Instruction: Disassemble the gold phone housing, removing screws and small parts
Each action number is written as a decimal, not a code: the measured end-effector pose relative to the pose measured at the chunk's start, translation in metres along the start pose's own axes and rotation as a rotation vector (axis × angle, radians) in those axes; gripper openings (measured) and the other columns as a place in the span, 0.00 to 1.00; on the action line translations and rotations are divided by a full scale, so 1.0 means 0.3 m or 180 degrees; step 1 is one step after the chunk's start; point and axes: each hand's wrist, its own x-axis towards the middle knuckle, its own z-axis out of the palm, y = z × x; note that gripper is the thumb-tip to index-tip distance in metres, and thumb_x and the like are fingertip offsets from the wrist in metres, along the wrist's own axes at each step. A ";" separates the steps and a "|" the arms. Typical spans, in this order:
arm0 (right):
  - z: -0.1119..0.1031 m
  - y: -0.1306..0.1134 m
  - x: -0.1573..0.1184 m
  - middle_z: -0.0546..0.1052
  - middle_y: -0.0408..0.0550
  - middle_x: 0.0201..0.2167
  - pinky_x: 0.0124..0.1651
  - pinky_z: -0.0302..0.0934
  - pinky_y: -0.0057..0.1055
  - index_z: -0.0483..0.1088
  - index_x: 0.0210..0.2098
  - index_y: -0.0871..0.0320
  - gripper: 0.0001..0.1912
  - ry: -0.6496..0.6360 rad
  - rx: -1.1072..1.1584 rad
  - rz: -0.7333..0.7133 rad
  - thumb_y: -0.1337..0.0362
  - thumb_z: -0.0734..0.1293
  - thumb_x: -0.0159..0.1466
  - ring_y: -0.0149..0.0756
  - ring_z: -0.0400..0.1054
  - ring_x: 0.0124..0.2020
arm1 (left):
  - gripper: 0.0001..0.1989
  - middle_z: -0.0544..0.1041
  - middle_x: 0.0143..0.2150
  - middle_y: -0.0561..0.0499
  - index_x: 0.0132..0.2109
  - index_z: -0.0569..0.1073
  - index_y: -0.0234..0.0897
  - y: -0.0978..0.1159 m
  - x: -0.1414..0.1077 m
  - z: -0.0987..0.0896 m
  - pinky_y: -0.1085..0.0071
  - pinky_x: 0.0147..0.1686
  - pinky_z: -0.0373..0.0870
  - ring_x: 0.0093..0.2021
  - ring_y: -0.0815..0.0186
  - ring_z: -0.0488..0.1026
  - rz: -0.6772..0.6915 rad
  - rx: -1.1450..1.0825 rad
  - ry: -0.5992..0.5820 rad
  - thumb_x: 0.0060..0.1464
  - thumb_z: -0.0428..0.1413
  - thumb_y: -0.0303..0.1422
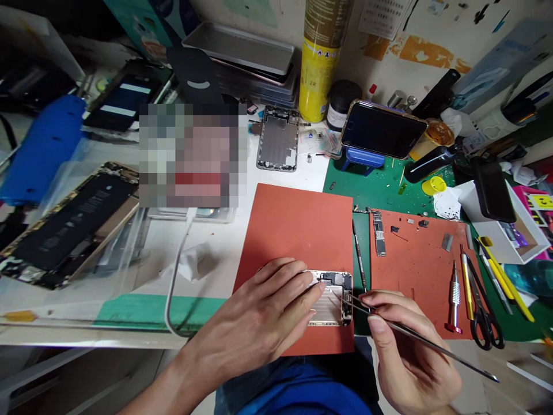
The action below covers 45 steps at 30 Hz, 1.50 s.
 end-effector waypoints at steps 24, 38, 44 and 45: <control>0.012 0.022 0.110 0.74 0.47 0.40 0.41 0.73 0.29 0.75 0.50 0.56 0.09 -0.1610 -0.0884 0.0554 0.73 0.68 0.73 0.33 0.75 0.40 | 0.15 0.81 0.58 0.44 0.59 0.79 0.31 -0.004 -0.020 0.019 0.51 0.68 0.66 0.62 0.50 0.73 0.0044 0.0071 0.0309 0.71 0.56 0.32; 0.011 0.034 0.121 0.75 0.49 0.43 0.39 0.73 0.28 0.76 0.56 0.58 0.17 -0.1761 -0.0808 0.0319 0.77 0.67 0.71 0.34 0.76 0.41 | 0.16 0.82 0.58 0.44 0.60 0.79 0.29 -0.005 -0.020 0.029 0.49 0.67 0.65 0.61 0.49 0.75 0.0068 0.0046 0.0370 0.73 0.53 0.30; 0.013 0.042 0.117 0.76 0.50 0.43 0.40 0.74 0.28 0.77 0.55 0.58 0.15 -0.1714 -0.0832 0.0290 0.77 0.67 0.72 0.34 0.77 0.42 | 0.14 0.82 0.58 0.45 0.58 0.79 0.28 -0.004 -0.024 0.030 0.48 0.67 0.66 0.60 0.49 0.76 0.0107 -0.0046 0.0360 0.72 0.55 0.29; 0.012 0.043 0.116 0.76 0.50 0.43 0.40 0.74 0.28 0.77 0.54 0.58 0.15 -0.1714 -0.0845 0.0290 0.77 0.67 0.72 0.34 0.77 0.42 | 0.14 0.83 0.57 0.45 0.58 0.79 0.28 -0.004 -0.023 0.030 0.49 0.67 0.66 0.60 0.49 0.76 0.0095 -0.0030 0.0370 0.72 0.55 0.29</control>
